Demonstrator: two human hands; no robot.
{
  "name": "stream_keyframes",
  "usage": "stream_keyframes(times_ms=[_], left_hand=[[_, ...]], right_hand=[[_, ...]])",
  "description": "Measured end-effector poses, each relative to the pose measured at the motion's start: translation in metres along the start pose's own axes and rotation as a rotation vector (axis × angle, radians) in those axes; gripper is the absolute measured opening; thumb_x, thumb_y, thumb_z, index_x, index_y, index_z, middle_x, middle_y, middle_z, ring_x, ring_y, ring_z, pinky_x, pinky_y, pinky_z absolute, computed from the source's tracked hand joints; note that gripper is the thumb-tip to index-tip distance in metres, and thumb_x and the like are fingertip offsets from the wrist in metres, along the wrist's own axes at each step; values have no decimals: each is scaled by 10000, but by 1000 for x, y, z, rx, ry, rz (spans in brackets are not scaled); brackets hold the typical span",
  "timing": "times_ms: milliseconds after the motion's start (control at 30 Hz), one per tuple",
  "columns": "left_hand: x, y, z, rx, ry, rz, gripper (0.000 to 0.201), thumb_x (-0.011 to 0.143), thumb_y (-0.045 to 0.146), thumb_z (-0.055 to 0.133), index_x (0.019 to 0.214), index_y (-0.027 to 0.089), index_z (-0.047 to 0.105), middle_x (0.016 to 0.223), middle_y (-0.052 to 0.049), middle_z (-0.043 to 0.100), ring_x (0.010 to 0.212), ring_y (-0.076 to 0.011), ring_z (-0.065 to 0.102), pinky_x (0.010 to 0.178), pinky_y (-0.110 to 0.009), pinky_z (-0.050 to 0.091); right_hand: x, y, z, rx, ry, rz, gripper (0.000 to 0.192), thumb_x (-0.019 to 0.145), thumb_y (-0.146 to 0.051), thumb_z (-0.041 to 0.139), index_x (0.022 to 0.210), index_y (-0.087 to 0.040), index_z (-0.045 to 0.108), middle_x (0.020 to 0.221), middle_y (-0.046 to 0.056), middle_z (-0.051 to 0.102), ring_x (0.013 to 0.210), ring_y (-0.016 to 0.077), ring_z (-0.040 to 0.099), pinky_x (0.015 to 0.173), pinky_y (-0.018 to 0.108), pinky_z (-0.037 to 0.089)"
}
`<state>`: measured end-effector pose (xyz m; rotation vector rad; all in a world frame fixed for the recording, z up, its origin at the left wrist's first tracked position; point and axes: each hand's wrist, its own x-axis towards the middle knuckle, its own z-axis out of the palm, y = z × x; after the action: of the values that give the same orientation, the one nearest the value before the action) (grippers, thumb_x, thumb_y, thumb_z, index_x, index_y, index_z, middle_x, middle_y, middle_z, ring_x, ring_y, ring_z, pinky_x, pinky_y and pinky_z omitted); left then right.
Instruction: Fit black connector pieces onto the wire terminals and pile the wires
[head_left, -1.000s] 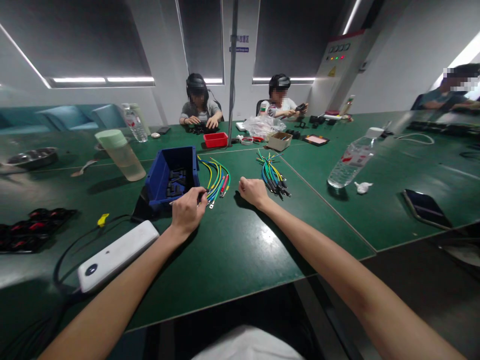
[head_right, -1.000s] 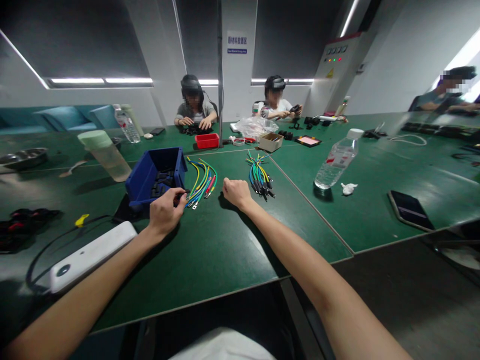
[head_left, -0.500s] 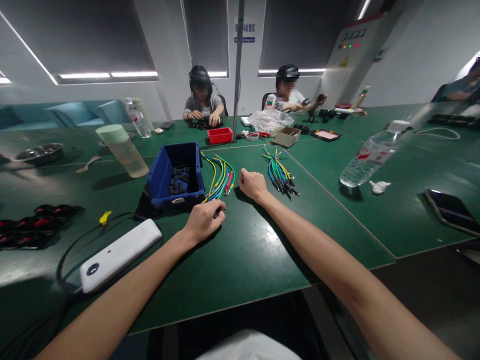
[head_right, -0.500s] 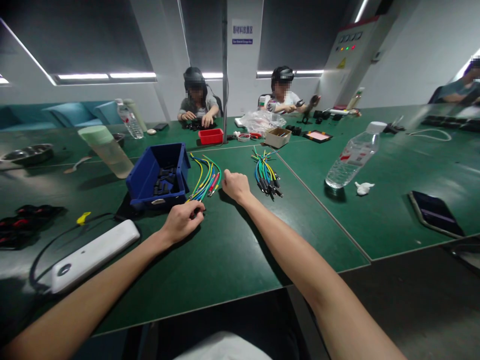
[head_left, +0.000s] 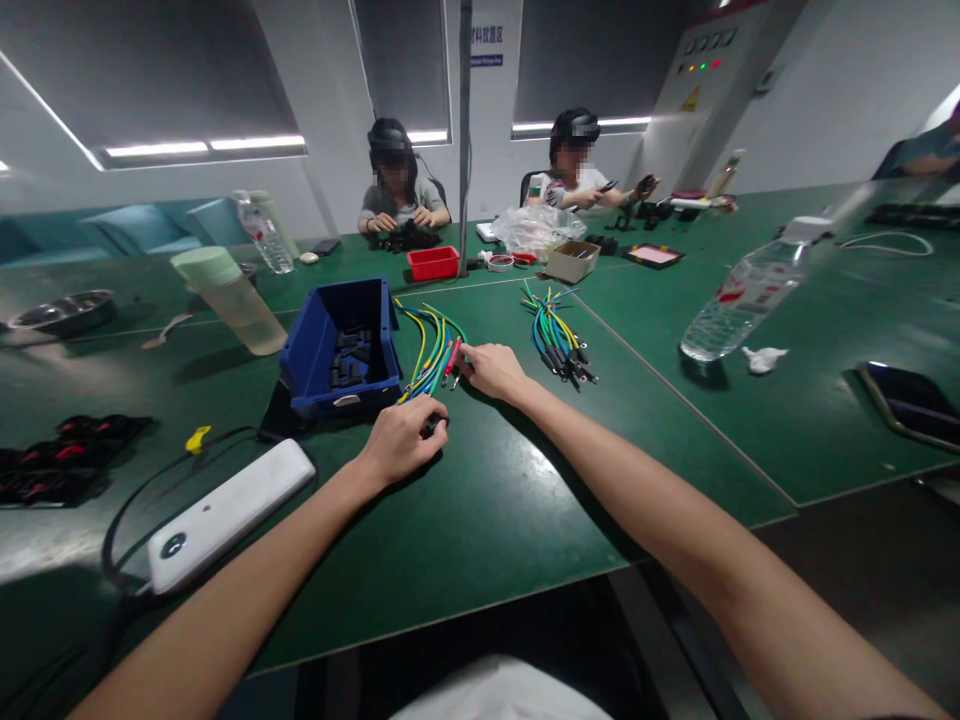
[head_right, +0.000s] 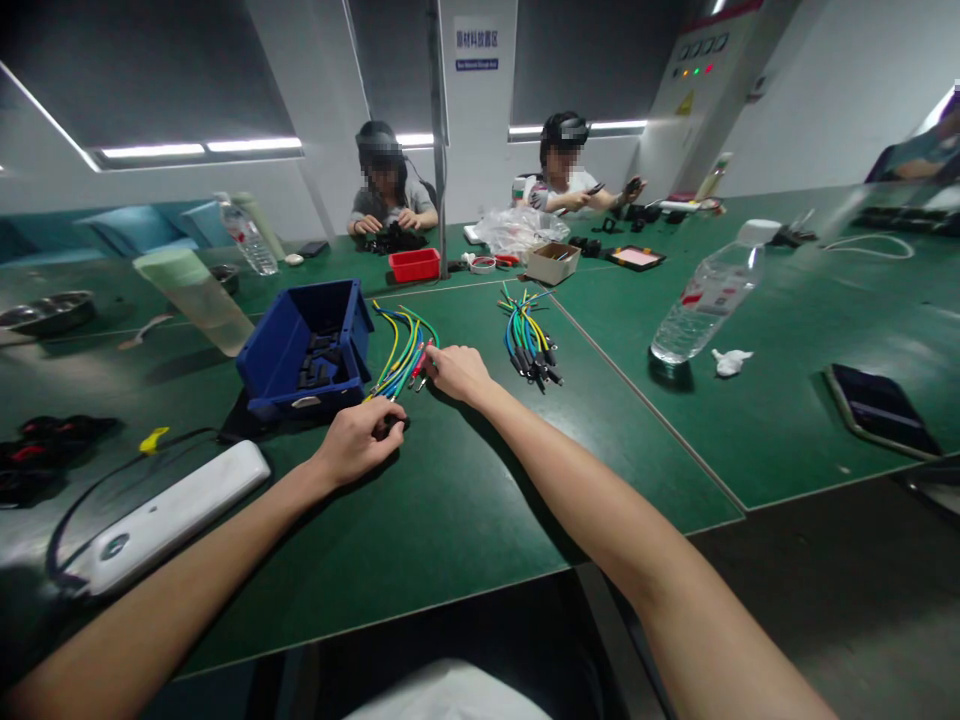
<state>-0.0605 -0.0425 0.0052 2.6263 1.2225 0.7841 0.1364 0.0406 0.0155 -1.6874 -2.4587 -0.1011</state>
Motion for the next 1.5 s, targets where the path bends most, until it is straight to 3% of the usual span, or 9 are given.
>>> stream_keyframes(times_ms=[200, 400, 600, 833, 1100, 1300, 1500], left_hand=[[2, 1, -1, 8, -29, -7, 114, 834, 227, 514, 916, 199, 589, 801, -6, 618, 652, -116, 544, 623, -238, 400], [2, -1, 0, 5, -38, -28, 134, 841, 234, 501, 930, 202, 597, 811, -5, 628, 620, -114, 530, 610, -242, 405], [3, 0, 0, -1, -56, -34, 158, 830, 236, 519, 954, 213, 614, 821, -7, 649, 669, -128, 575, 602, -242, 411], [4, 0, -3, 21, -90, -38, 112, 813, 252, 553, 908, 209, 596, 849, -6, 647, 685, -134, 580, 593, -243, 403], [4, -1, -2, -4, -76, -15, 107, 846, 236, 508, 922, 206, 577, 910, -20, 619, 717, -132, 572, 645, -246, 436], [4, 0, -3, 4, -80, -12, 104, 851, 238, 501, 913, 211, 580, 931, -21, 609, 698, -126, 564, 634, -246, 436], [4, -2, -2, -20, -82, -11, 98, 837, 223, 518, 907, 213, 587, 946, -20, 617, 700, -126, 569, 623, -244, 434]], right_hand=[[-2, -3, -2, 7, -18, 88, 371, 927, -392, 308, 1156, -207, 535, 1003, 131, 681, 904, 270, 642, 745, 335, 427], [-2, -2, 0, -9, 10, 276, 494, 915, -476, 297, 999, -135, 644, 967, 190, 673, 904, 300, 641, 749, 361, 441], [-1, -1, 0, 32, -1, 332, 589, 889, -561, 326, 982, -106, 689, 980, 228, 667, 933, 312, 636, 767, 373, 442], [1, 2, 3, 54, 11, 349, 436, 880, -415, 395, 969, -111, 695, 988, 223, 671, 926, 306, 642, 756, 358, 449], [3, 7, 5, 152, 75, 471, 409, 873, -401, 396, 951, -138, 699, 931, 191, 690, 894, 299, 658, 725, 343, 452], [5, 9, 7, 190, 141, 485, 391, 880, -417, 390, 964, -166, 677, 923, 165, 695, 889, 286, 657, 727, 330, 446], [9, 13, 11, 322, 210, 388, 380, 897, -442, 383, 945, -184, 657, 878, 112, 702, 865, 224, 647, 733, 275, 418]])
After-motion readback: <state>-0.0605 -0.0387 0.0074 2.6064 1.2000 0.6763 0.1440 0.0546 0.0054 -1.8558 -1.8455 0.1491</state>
